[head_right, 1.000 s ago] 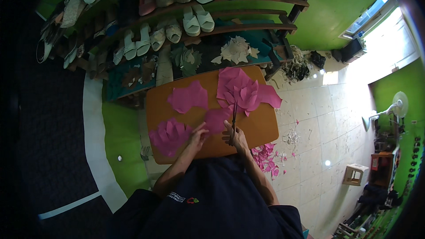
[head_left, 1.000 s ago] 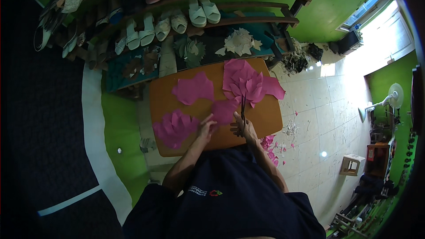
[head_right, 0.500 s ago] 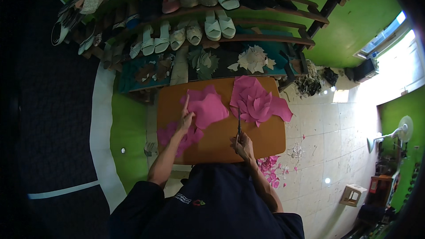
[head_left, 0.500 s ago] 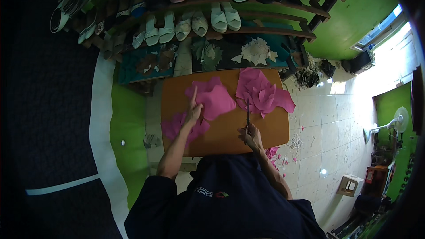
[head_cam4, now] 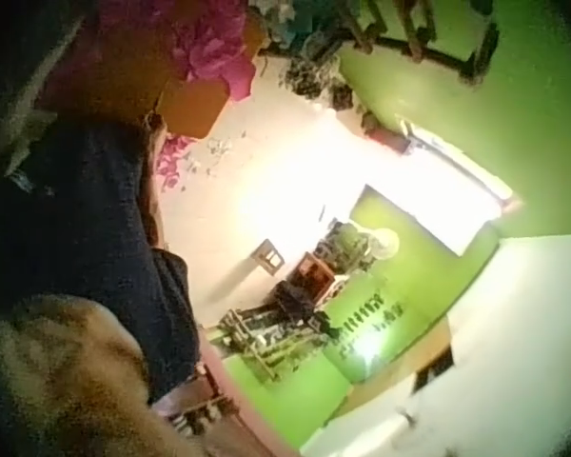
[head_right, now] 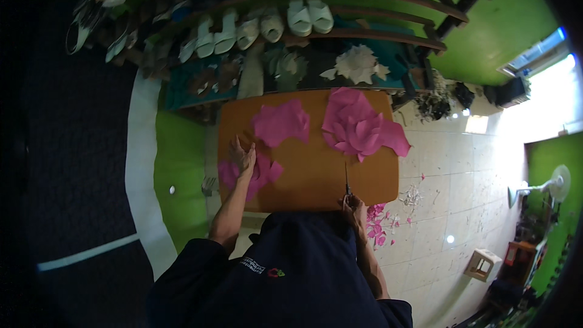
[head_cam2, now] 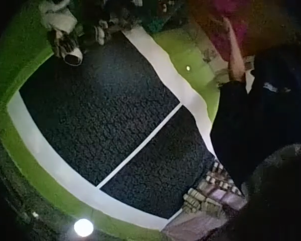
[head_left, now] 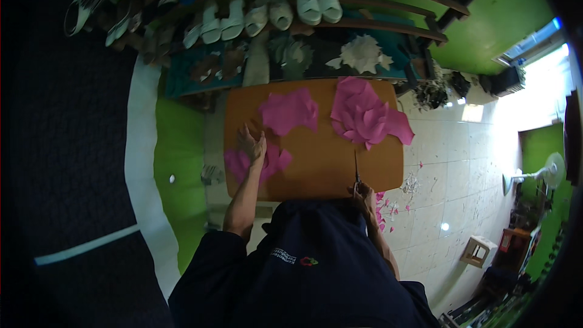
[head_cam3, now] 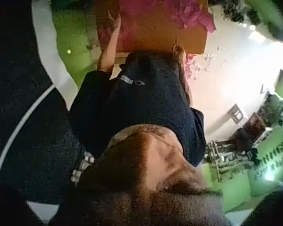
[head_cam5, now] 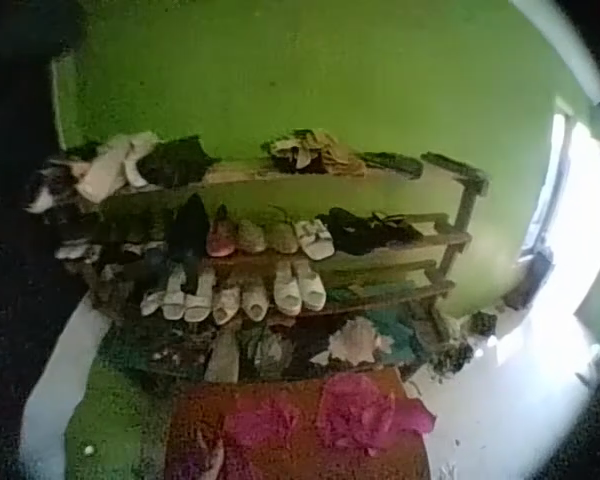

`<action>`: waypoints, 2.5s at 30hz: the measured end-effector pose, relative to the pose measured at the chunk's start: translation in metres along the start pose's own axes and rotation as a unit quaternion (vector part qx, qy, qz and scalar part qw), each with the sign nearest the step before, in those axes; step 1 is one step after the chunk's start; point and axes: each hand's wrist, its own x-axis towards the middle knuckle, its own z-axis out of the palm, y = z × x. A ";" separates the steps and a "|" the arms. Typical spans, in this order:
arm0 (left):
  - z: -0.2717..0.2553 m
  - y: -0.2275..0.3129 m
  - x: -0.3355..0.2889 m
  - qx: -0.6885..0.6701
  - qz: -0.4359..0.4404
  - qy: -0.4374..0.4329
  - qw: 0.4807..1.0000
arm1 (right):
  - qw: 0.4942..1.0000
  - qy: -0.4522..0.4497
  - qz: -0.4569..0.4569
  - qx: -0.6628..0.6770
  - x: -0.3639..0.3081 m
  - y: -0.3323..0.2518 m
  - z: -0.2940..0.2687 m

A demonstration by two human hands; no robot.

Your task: Cutting pink fabric pieces with scissors on a table.

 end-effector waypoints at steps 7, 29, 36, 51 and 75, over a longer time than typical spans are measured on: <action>-0.007 -0.165 -0.082 0.105 -0.234 -0.039 0.966 | 0.993 -0.031 -0.004 -0.115 -0.007 -0.023 0.003; -0.008 -0.114 -0.066 -0.296 -0.247 -0.122 0.915 | 0.989 -0.030 -0.035 -0.140 0.002 -0.017 0.013; -0.070 0.030 -0.048 -0.336 -0.320 -0.209 0.861 | 0.960 -0.019 -0.045 -0.277 0.022 -0.048 0.015; -0.033 -0.069 -0.081 -0.284 -0.240 -0.219 0.902 | 0.870 -0.124 -0.380 -0.289 0.165 -0.126 0.114; -0.032 -0.009 0.056 -0.225 -0.139 -0.066 0.962 | 0.866 -0.142 -0.381 -0.290 0.056 -0.025 0.002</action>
